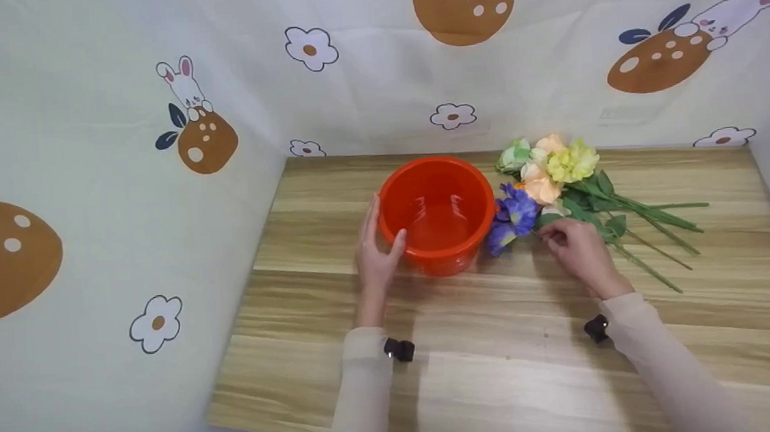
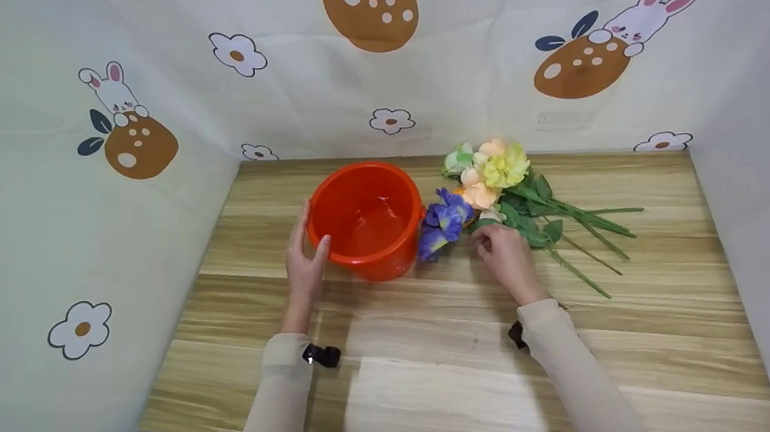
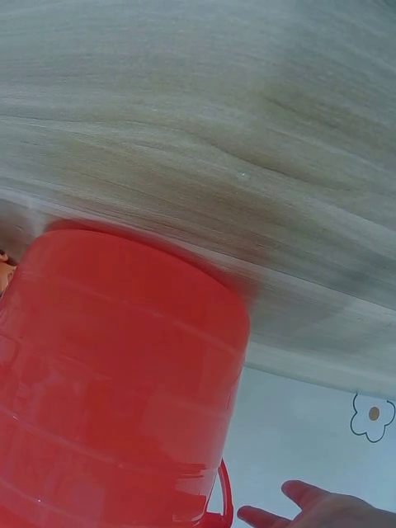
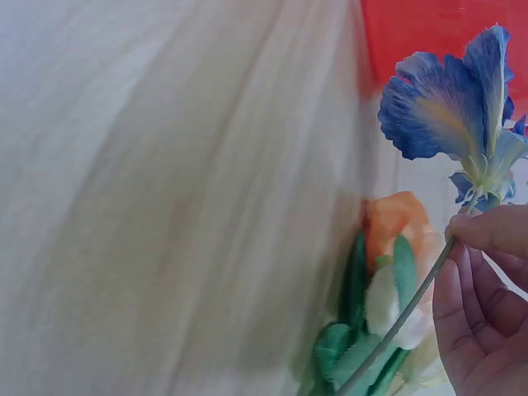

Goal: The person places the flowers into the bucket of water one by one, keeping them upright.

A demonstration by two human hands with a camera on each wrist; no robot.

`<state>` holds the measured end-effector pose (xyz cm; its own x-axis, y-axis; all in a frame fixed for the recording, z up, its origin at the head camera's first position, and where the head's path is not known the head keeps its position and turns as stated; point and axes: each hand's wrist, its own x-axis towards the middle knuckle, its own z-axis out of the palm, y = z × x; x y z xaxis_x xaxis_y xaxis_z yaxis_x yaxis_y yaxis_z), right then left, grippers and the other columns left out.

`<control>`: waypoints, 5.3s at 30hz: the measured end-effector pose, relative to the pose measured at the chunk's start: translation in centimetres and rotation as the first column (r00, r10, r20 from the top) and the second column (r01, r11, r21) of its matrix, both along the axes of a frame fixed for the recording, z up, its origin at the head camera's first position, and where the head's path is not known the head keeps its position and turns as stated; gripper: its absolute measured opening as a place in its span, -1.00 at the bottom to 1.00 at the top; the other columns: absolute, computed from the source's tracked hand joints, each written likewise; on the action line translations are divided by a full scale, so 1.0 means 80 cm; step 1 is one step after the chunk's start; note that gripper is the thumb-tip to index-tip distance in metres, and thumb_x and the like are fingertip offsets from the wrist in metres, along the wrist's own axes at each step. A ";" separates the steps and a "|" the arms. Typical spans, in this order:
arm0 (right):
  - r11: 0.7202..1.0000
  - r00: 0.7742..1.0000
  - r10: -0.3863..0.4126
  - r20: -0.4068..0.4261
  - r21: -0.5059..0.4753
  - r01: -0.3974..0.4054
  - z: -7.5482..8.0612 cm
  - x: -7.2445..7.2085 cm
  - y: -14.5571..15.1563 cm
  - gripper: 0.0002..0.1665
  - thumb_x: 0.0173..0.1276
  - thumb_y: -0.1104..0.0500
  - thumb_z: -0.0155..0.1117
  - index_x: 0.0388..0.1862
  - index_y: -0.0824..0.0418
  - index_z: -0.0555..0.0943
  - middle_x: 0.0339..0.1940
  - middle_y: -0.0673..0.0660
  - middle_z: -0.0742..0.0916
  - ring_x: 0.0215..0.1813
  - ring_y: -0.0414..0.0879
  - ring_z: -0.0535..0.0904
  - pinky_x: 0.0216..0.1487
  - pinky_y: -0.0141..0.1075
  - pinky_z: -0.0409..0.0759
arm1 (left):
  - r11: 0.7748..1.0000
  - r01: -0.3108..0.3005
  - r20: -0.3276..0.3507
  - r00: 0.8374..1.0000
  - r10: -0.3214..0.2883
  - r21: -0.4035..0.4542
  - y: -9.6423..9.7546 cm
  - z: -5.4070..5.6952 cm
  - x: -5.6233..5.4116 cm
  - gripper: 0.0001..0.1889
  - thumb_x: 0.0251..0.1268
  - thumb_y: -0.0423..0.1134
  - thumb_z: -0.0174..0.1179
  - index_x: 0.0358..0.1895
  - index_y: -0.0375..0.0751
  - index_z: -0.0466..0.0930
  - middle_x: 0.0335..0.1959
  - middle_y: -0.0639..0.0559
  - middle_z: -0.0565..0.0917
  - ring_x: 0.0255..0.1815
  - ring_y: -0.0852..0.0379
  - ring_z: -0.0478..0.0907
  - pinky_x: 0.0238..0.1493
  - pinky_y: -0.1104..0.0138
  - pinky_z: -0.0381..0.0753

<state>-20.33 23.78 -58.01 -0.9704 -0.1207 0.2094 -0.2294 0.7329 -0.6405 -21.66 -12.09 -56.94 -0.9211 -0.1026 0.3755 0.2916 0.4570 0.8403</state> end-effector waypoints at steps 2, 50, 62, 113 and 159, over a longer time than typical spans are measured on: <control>1.000 1.000 -0.007 -0.003 -0.017 0.007 0.005 0.001 -0.001 -0.84 0.22 0.44 0.30 -0.25 0.31 0.75 -0.32 0.26 0.80 -0.27 0.12 0.71 -0.18 -0.06 0.70 | 1.000 0.002 0.000 1.000 -0.002 -0.001 0.000 0.000 0.000 -0.26 0.31 -0.04 0.24 0.55 0.07 0.21 0.57 0.10 0.26 0.58 0.11 0.21 0.54 0.17 0.30; 0.959 0.989 -0.120 -0.087 -0.268 0.092 0.123 -0.015 -0.011 -0.88 0.31 0.36 0.32 -0.22 0.41 0.70 -0.31 0.34 0.76 -0.40 -0.53 0.50 -0.34 -0.72 0.47 | 1.000 -0.006 -0.017 1.000 0.006 0.030 0.003 -0.003 0.000 -0.25 0.29 -0.27 0.27 0.54 -0.03 0.22 0.55 -0.09 0.29 0.57 0.06 0.24 0.49 0.12 0.35; 0.923 0.976 -0.154 -0.152 -0.376 0.088 0.161 -0.025 -0.033 -0.88 0.27 0.34 0.37 -0.32 0.43 0.67 -0.34 0.32 0.76 -0.37 -0.52 0.57 -0.23 -0.71 0.55 | 1.000 -0.014 0.000 1.000 0.014 0.020 0.002 -0.002 0.001 -0.27 0.32 -0.16 0.26 0.55 0.03 0.22 0.57 0.06 0.26 0.57 0.08 0.23 0.50 0.15 0.35; 0.779 0.925 -0.005 -0.380 -0.582 -0.235 0.246 -0.062 -0.172 -0.72 0.26 0.30 0.42 -0.06 0.39 0.71 -0.15 0.26 0.80 -0.16 -0.31 0.72 -0.07 -0.44 0.72 | 0.996 0.008 -0.018 1.000 -0.006 0.090 0.004 -0.001 0.001 -0.28 0.28 -0.25 0.26 0.53 -0.03 0.25 0.56 0.05 0.28 0.58 0.06 0.21 0.54 0.13 0.28; 0.899 0.986 0.116 0.118 -0.435 -0.053 0.109 -0.099 -0.208 -0.81 0.35 0.25 0.35 -0.09 0.29 0.70 -0.12 0.25 0.79 -0.03 0.05 0.70 0.13 -0.15 0.68 | 0.996 0.004 -0.077 0.997 0.003 0.085 0.000 -0.004 -0.001 -0.30 0.28 -0.24 0.28 0.50 -0.13 0.29 0.53 -0.05 0.34 0.55 0.02 0.25 0.56 0.15 0.25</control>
<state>-28.26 7.13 -49.33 -0.9833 -0.1323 0.1251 -0.1653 0.3618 -0.9175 -21.75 -12.10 -57.26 -0.8899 -0.1366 0.4351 0.3570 0.3850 0.8511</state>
